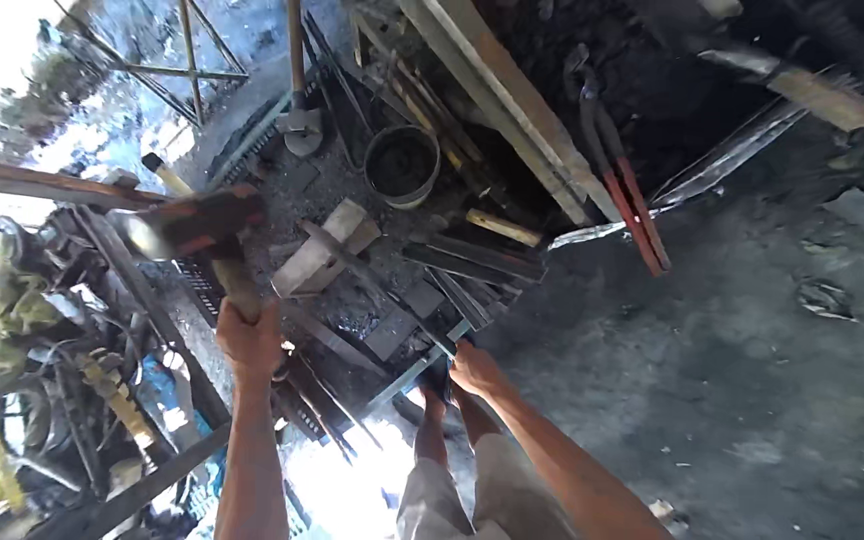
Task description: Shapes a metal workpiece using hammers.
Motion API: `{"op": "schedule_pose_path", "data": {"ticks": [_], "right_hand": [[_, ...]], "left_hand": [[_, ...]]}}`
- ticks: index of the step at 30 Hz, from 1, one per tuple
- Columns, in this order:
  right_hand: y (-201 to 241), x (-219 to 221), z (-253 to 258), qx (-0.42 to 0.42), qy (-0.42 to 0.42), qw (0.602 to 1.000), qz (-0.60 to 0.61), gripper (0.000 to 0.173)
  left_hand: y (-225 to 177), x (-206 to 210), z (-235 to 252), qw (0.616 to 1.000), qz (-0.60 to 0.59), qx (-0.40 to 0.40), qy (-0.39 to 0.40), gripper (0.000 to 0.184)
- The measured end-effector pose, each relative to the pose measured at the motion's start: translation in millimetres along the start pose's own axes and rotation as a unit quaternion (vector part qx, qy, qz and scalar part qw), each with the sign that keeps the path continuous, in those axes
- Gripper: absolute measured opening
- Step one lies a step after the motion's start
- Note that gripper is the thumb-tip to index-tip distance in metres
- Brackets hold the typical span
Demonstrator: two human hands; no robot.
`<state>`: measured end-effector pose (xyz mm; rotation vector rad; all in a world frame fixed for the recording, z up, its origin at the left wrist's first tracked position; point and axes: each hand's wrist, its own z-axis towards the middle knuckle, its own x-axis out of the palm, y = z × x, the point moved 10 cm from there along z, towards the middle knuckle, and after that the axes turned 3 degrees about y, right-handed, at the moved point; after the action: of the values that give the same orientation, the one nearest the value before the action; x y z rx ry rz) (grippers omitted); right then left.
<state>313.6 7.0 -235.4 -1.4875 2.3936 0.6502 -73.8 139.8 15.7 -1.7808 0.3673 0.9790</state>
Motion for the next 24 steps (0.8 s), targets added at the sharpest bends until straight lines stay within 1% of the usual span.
{"op": "schedule_pose_path", "data": {"ticks": [2,4,5,6,7,8,9,10,11,12,13,14,15,17,18,20,22,23,24], "right_hand": [[8,-1,2,0.002,-0.007,1.000,-0.014,0.049],[10,0,3,0.004,-0.014,1.000,-0.021,0.048],[12,0,5,0.004,-0.015,1.000,-0.023,0.048],[12,1,5,0.004,-0.014,1.000,-0.025,0.048],[11,2,5,0.007,-0.010,1.000,-0.027,0.048],[10,1,6,0.010,-0.008,0.999,-0.030,0.047],[9,0,7,0.014,-0.005,0.999,-0.031,0.047],[8,-1,7,0.015,-0.002,0.999,-0.034,0.047],[9,-3,8,0.015,-0.002,0.999,-0.035,0.048],[10,-5,9,0.013,-0.003,0.999,-0.037,0.049],[10,-4,6,0.012,0.000,0.999,-0.039,0.051],[13,-6,6,0.010,-0.001,0.999,-0.038,0.052],[19,-12,8,0.009,-0.005,0.999,-0.030,0.054],[26,-13,6,0.007,0.001,1.000,-0.024,0.054],[34,-20,10,0.004,-0.004,1.000,-0.021,0.054],[44,-26,12,0.004,-0.002,1.000,-0.020,0.055],[50,-29,13,0.004,-0.001,1.000,-0.029,0.054],[53,-30,13,0.004,-0.002,0.999,-0.034,0.053],[54,-30,13,0.006,-0.002,0.999,-0.035,0.052]], "left_hand": [[-45,-39,-7,0.991,-0.083,0.087,-0.065,0.040],[-87,-63,-5,0.963,-0.175,0.177,-0.106,0.034],[-103,-68,-2,0.945,-0.213,0.215,-0.127,0.030],[-109,-64,-1,0.933,-0.232,0.237,-0.142,0.027],[-103,-49,0,0.932,-0.229,0.240,-0.146,0.026],[-81,-24,2,0.945,-0.199,0.219,-0.140,0.029],[-46,10,4,0.972,-0.125,0.166,-0.110,0.037],[-3,50,7,0.995,-0.020,0.091,-0.046,0.043],[39,88,14,0.997,0.068,0.014,0.046,0.043],[72,118,19,0.982,0.118,-0.054,0.135,0.045],[88,130,20,0.973,0.106,-0.104,0.177,0.046],[86,127,21,0.975,0.053,-0.130,0.174,0.043],[69,113,25,0.981,-0.005,-0.129,0.148,0.041],[35,63,19,0.989,-0.073,-0.099,0.082,0.043],[10,36,22,0.992,-0.099,-0.060,0.048,0.043],[-40,-15,18,0.988,-0.149,0.046,-0.019,0.042],[-92,-53,13,0.960,-0.217,0.164,-0.069,0.038],[-112,-65,11,0.941,-0.247,0.212,-0.089,0.034],[-124,-69,9,0.926,-0.265,0.244,-0.114,0.030]]}}
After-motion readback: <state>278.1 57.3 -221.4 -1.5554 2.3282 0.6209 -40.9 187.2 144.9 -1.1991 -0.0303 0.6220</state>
